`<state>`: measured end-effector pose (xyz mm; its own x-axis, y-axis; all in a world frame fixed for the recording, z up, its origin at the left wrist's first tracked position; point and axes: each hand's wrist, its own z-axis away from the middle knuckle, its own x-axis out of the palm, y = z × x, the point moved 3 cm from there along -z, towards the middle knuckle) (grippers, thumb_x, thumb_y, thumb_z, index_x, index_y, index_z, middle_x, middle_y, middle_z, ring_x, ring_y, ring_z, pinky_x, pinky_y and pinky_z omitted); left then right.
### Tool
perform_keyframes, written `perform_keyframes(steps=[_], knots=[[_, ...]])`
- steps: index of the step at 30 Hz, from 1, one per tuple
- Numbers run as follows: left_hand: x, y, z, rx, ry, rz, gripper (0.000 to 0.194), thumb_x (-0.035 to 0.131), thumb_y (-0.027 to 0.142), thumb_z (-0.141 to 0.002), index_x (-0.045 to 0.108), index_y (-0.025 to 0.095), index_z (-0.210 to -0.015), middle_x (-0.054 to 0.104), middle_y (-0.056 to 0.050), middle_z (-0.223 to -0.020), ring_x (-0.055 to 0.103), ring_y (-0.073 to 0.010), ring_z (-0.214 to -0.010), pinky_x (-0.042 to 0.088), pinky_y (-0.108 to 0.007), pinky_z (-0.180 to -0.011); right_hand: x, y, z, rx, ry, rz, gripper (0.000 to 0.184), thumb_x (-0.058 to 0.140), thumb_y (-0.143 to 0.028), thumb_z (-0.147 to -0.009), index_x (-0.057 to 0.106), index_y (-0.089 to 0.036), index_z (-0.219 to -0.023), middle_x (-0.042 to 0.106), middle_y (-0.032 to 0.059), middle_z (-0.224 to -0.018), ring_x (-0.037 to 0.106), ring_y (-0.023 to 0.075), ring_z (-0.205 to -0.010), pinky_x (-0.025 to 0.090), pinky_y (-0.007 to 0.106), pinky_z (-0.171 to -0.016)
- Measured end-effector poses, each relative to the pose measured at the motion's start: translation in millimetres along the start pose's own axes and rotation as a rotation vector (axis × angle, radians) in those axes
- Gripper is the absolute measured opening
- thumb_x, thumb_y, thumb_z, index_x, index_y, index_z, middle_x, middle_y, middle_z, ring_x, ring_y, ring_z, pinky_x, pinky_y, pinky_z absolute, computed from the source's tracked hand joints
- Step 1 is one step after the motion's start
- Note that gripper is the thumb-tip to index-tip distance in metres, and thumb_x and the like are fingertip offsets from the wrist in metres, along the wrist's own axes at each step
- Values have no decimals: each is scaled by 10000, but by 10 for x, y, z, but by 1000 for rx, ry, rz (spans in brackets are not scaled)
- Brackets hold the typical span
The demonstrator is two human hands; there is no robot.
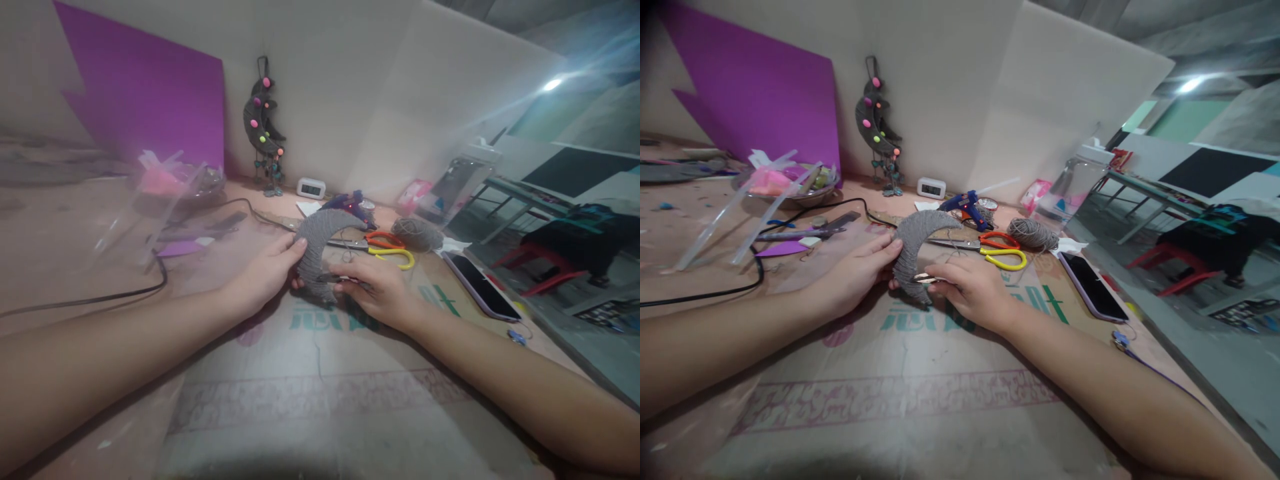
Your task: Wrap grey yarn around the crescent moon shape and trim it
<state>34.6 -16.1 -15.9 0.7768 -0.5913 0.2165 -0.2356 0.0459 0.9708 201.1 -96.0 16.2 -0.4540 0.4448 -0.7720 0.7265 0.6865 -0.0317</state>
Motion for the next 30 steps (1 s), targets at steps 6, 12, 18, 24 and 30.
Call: perform_keyframes(steps=[6, 12, 18, 24, 30], knots=[[12, 18, 8, -3, 36, -3, 177, 551, 355, -882, 570, 180, -861, 534, 20, -633, 470, -92, -490, 376, -195, -454, -75, -6, 32, 70, 98, -96, 174, 583, -285, -922, 658, -180, -1038, 706, 51, -809, 621, 142, -647, 495, 260, -606], [17, 33, 11, 8, 43, -9, 175, 546, 347, -884, 581, 176, -898, 535, 24, -625, 467, -90, -484, 379, -191, -461, -87, -17, 22, 105, 56, -79, 222, 591, -322, -912, 642, -187, -1081, 724, 67, -898, 633, 151, -688, 513, 275, -635], [6, 31, 7, 32, 37, -43, 191, 543, 361, -890, 572, 173, -901, 548, 18, -655, 478, -95, -511, 395, -190, -465, -36, -24, -4, 11, 16, 28, 205, 594, -288, -914, 652, -155, -1059, 703, 68, -813, 642, 170, -709, 499, 281, -648], [5, 21, 4, 42, 17, -31, 187, 559, 365, -885, 567, 178, -885, 532, 26, -639, 475, -93, -505, 389, -193, -463, -33, -34, 2, -16, 11, 79, 177, 592, -262, -915, 646, -164, -1052, 718, 76, -863, 653, 175, -744, 500, 282, -670], [9, 2, 4, 50, -2, -36, 192, 564, 370, -880, 575, 181, -911, 529, 29, -629, 474, -95, -499, 387, -199, -460, -21, -26, 2, -23, 3, 84, 153, 593, -247, -914, 651, -164, -1029, 719, 68, -846, 654, 167, -731, 487, 274, -655]])
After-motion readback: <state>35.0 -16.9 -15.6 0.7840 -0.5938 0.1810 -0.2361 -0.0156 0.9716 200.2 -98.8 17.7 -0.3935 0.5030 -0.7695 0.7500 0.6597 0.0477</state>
